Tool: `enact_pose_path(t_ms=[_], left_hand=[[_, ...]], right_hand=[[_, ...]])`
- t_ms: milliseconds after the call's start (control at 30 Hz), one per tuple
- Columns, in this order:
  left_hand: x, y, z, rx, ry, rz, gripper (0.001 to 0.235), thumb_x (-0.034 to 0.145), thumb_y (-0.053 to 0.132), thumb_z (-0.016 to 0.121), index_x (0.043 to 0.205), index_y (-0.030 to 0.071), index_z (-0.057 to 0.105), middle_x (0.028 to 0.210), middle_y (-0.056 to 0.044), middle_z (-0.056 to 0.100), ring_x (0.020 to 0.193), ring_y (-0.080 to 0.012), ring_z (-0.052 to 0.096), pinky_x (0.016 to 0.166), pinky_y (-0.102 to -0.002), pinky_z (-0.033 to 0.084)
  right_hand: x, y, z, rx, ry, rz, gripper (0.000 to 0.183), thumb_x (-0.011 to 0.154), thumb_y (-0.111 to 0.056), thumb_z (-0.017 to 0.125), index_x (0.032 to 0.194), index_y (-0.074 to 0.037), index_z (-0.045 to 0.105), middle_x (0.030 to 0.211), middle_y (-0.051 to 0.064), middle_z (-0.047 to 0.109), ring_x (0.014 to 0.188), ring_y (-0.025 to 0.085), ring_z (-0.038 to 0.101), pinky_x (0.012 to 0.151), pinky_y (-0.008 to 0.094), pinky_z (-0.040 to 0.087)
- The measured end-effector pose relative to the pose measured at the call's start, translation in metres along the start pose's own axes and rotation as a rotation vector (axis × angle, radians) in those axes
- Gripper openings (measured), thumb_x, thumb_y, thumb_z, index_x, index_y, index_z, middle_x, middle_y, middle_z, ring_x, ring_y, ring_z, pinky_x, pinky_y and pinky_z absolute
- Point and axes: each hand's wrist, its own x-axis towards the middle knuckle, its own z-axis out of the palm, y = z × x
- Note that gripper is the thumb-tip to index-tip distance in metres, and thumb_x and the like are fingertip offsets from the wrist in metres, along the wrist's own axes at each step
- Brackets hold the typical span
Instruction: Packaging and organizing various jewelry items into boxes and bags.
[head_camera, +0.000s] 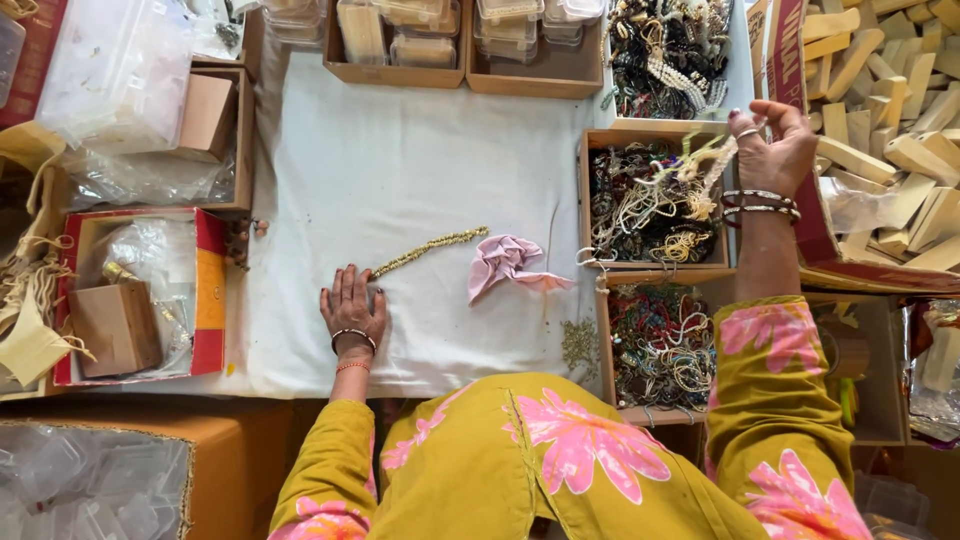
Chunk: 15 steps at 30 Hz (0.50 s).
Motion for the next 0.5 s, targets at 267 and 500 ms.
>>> enact_pose_path(t_ms=[267,500], left_hand=[[-0.002,0.001,-0.003,-0.005,0.001,-0.002,0.049,0.092,0.032,0.063,0.140,0.022,0.059,0.154,-0.005,0.052,0.148,-0.0250,0.042,0.123,-0.053,0.024],[-0.001,0.003,-0.003,0.007,-0.002,-0.006,0.048,0.092,0.032,0.063,0.139,0.022,0.060,0.154,-0.005,0.052,0.147,-0.0251,0.042,0.123,-0.053,0.024]], right_hand=[[-0.070,-0.041,0.052,0.503,-0.513,0.717,0.029,0.094,-0.001,0.060,0.102,-0.022,0.078,0.101,0.002,0.074,0.067,0.010,0.064,0.048,0.023,0.052],[-0.147,-0.059,0.084,-0.431,-0.782,0.138,0.025,0.095,-0.029,0.071,0.118,-0.022,0.076,0.113,0.016,0.064,0.094,0.029,0.067,0.078,0.045,0.056]])
